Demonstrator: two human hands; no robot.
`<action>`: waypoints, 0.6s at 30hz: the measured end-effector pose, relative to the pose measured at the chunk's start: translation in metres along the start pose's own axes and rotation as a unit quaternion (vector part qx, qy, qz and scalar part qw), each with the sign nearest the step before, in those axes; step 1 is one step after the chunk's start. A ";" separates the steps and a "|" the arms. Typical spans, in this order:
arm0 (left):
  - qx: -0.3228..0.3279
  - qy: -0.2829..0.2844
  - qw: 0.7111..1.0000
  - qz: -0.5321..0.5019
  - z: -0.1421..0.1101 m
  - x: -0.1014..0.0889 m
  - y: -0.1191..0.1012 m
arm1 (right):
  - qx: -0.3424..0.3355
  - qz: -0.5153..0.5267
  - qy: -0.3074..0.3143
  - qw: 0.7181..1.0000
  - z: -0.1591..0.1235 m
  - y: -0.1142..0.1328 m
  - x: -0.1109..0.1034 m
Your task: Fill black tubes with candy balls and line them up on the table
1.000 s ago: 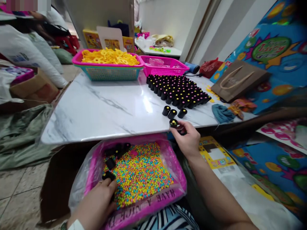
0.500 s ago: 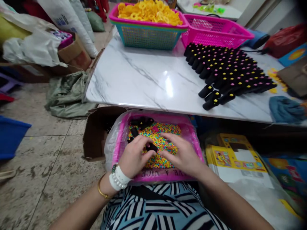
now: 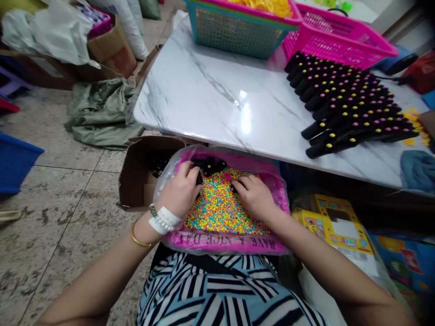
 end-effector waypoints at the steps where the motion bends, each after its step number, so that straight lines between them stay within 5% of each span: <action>1: -0.020 0.026 0.999 0.039 0.004 0.003 0.002 | -0.017 -0.032 0.019 0.999 0.002 0.003 0.004; 4: -0.037 0.086 0.990 0.108 0.009 0.013 0.000 | -0.080 0.016 0.056 0.995 0.001 0.017 0.013; 7: -0.043 0.106 0.984 0.135 0.009 0.020 -0.003 | -0.095 0.213 0.047 0.971 -0.006 0.022 0.009; 14: -0.064 0.125 0.978 0.154 0.011 0.021 -0.002 | 0.030 0.584 0.072 0.808 -0.032 -0.001 -0.004; 18: -0.075 0.120 0.974 0.174 0.014 0.022 -0.003 | 0.019 0.518 -0.010 0.855 -0.040 -0.002 -0.021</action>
Point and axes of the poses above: each hand's wrist, its own z-axis towards the middle knuckle, its own x-axis out of the palm, y = z × x, the point moved 4 cm from there along z, towards the middle knuckle, and after that the axes turned 8 degrees about y, right-handed, at the moved point
